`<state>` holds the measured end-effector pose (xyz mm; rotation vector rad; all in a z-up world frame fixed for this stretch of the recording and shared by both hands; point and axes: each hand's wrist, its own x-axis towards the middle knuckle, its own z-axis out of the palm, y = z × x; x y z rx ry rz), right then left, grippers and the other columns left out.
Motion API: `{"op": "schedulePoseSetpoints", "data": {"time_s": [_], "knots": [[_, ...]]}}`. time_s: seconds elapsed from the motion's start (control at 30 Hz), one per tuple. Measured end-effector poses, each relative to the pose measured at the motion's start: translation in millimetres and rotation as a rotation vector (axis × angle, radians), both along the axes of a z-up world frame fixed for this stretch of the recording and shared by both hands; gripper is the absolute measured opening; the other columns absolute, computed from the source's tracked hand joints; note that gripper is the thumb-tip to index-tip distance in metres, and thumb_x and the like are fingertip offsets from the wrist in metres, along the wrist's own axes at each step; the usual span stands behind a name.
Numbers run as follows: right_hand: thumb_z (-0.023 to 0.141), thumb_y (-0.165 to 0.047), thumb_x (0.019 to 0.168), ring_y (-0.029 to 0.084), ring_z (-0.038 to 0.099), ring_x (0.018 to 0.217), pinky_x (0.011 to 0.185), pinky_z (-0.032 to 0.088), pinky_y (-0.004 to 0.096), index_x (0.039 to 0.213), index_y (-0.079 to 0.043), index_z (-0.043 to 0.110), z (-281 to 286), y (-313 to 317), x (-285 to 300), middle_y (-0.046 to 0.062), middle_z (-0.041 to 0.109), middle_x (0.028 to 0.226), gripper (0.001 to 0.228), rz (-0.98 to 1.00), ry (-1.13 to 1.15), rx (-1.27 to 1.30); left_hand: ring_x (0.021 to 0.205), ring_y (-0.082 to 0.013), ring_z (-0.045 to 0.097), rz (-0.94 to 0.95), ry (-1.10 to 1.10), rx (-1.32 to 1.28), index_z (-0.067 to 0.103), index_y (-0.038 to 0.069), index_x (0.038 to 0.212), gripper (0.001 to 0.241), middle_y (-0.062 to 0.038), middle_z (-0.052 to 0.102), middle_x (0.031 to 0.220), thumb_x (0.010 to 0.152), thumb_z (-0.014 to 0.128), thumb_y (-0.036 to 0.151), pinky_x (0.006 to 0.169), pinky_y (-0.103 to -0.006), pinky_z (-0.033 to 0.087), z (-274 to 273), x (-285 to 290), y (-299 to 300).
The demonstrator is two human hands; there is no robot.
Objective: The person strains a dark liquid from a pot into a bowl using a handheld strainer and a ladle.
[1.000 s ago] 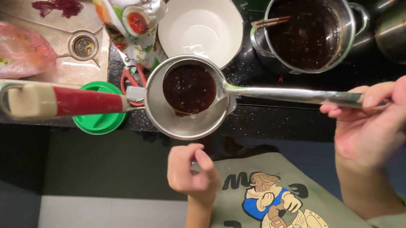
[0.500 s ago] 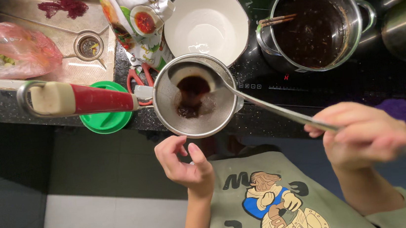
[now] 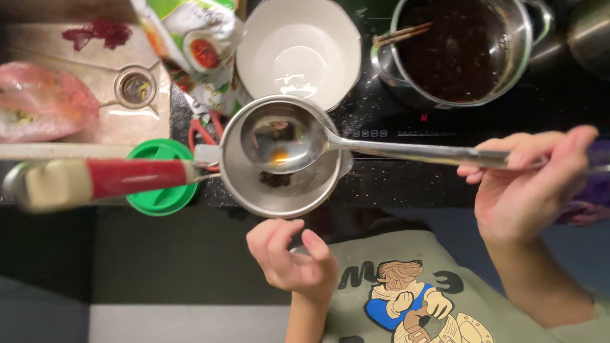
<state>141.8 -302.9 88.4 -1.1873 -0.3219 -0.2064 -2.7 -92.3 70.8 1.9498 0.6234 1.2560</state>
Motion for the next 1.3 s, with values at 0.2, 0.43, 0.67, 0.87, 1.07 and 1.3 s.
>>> {"op": "schedulePoseSetpoints", "data": {"time_s": [0.2,0.43,0.67,0.87,1.07,1.3], "knots": [[0.041,-0.041,0.125,0.028,0.061,0.064,0.068,0.057,0.037,0.082,-0.006,0.049,-12.5,-49.5,20.7,0.014,0.060,0.074,0.056,-0.111,0.301,0.235,0.083,-0.0269,0.058,-0.166,-0.094,0.244,0.063,0.002,0.097,0.020,-0.009,0.059,0.092,0.076,0.063,0.002,0.078,-0.0381,0.051,-2.5,26.8,-25.0],[0.044,-0.042,0.123,0.032,0.062,0.072,0.077,0.056,0.039,0.088,-0.002,0.050,-29.5,-109.7,39.8,0.018,0.062,0.082,0.054,-0.385,0.266,0.253,0.085,-0.0288,0.063,-0.508,-0.020,0.072,0.064,0.000,0.101,0.025,-0.013,0.061,0.097,0.077,0.069,-0.003,0.076,-0.0367,0.055,-3.0,92.8,-76.0],[0.045,-0.043,0.121,0.037,0.069,0.071,0.072,0.063,0.044,0.091,-0.002,0.050,-70.7,-128.7,70.6,0.017,0.061,0.081,0.051,-0.521,0.161,0.077,0.093,-0.0295,0.065,-0.574,0.151,-0.041,0.063,0.000,0.106,0.024,-0.015,0.062,0.107,0.084,0.071,-0.002,0.081,-0.0356,0.055,-12.6,144.3,-109.2],[0.038,-0.039,0.120,0.039,0.068,0.071,0.071,0.061,0.045,0.091,-0.001,0.050,-77.8,-124.6,82.1,0.022,0.063,0.083,0.049,-0.465,0.176,-0.007,0.092,-0.0294,0.065,-0.588,0.160,-0.016,0.064,0.000,0.106,0.022,-0.015,0.062,0.108,0.085,0.072,-0.001,0.080,-0.0351,0.056,-21.1,164.3,-129.5],[0.036,-0.037,0.119,0.039,0.067,0.072,0.071,0.061,0.047,0.087,0.000,0.050,-85.2,-123.6,89.9,0.024,0.065,0.085,0.051,-0.411,0.160,-0.058,0.087,-0.0266,0.065,-0.578,0.195,-0.041,0.064,0.000,0.105,0.021,-0.015,0.063,0.105,0.086,0.071,-0.001,0.075,-0.0331,0.056,-24.9,172.0,-135.4],[0.039,-0.037,0.118,0.037,0.070,0.073,0.069,0.062,0.043,0.087,-0.001,0.052,-87.7,-125.3,99.0,0.020,0.064,0.081,0.050,-0.412,0.256,-0.009,0.088,-0.0262,0.065,-0.550,0.195,-0.047,0.063,-0.001,0.106,0.021,-0.014,0.062,0.106,0.087,0.070,-0.001,0.077,-0.0333,0.055,-25.0,173.9,-132.1]]}}
